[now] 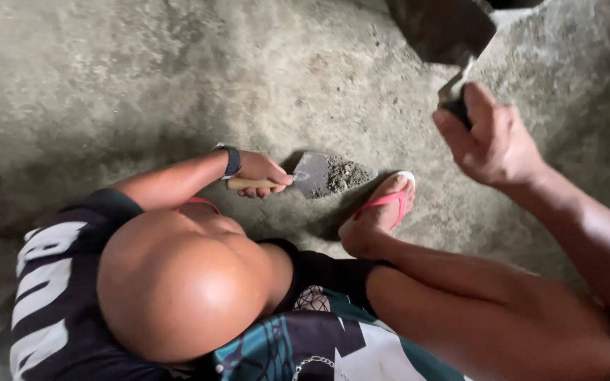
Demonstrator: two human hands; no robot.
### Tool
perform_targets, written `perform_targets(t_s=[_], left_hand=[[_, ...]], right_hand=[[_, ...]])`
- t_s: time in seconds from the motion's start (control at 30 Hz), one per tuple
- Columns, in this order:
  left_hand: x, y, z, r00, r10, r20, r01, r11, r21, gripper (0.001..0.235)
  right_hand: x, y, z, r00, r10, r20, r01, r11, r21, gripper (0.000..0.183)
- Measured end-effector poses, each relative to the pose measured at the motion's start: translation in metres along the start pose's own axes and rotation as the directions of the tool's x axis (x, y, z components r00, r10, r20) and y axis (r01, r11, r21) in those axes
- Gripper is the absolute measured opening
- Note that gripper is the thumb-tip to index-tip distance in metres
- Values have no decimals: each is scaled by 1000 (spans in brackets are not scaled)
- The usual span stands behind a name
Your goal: The person scoops wet concrete from a pile on the floor into a bucket using a trowel. They repeatedly gather the material and transfer it into the container, occasionally using a second trowel to assist in the process.
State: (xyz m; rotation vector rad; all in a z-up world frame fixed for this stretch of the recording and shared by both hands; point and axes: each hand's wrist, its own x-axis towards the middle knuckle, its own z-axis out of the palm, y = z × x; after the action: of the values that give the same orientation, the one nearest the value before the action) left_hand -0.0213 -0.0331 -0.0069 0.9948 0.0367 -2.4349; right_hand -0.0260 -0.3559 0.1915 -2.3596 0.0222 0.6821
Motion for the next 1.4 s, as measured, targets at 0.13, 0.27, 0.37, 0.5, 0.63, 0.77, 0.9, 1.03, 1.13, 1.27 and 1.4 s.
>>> perform_targets(t_s=[0.13, 0.27, 0.37, 0.5, 0.63, 0.77, 0.9, 1.03, 1.13, 1.27, 1.4], left_hand=[[-31, 13, 18, 997, 73, -5, -73, 997, -7, 34], [-141, 73, 62, 954, 177, -244, -174, 984, 36, 33], [-186, 103, 63, 817, 510, -271, -487, 860, 150, 26], [-219, 172, 98, 416, 888, -195, -571, 422, 704, 13], [-156, 204, 69, 104, 798, -593, -235, 599, 765, 14], [-34, 175, 19, -276, 698, -661, 235, 715, 658, 35], [17, 113, 5, -236, 691, -684, 282, 722, 632, 21], [19, 64, 18, 12, 518, -855, 155, 844, 513, 36], [31, 23, 0, -50, 661, -749, 389, 703, 595, 29], [-7, -1, 5, 102, 648, -755, 500, 622, 602, 21], [-28, -59, 2, 130, 670, -731, 471, 607, 640, 24]], right_hand=[[-8, -4, -31, 994, -79, -72, 94, 967, 239, 12], [-22, 9, -80, 816, -513, -268, 459, 856, -239, 41], [-42, 66, -85, 852, 204, -482, -53, 950, 308, 32], [-51, 31, -94, 865, 45, -500, 69, 976, 208, 41], [-8, 36, -80, 729, 457, -510, -26, 763, 646, 17], [19, 47, -64, 830, 241, -502, 125, 797, 591, 7], [32, 41, -54, 858, 189, -478, 124, 826, 550, 2], [33, 23, -55, 881, 193, -432, 19, 898, 441, 2], [31, 30, -56, 885, 179, -430, 10, 916, 401, 5], [22, 34, -55, 859, 190, -475, -2, 930, 368, 6], [7, 40, -52, 878, 159, -452, -15, 952, 306, 14]])
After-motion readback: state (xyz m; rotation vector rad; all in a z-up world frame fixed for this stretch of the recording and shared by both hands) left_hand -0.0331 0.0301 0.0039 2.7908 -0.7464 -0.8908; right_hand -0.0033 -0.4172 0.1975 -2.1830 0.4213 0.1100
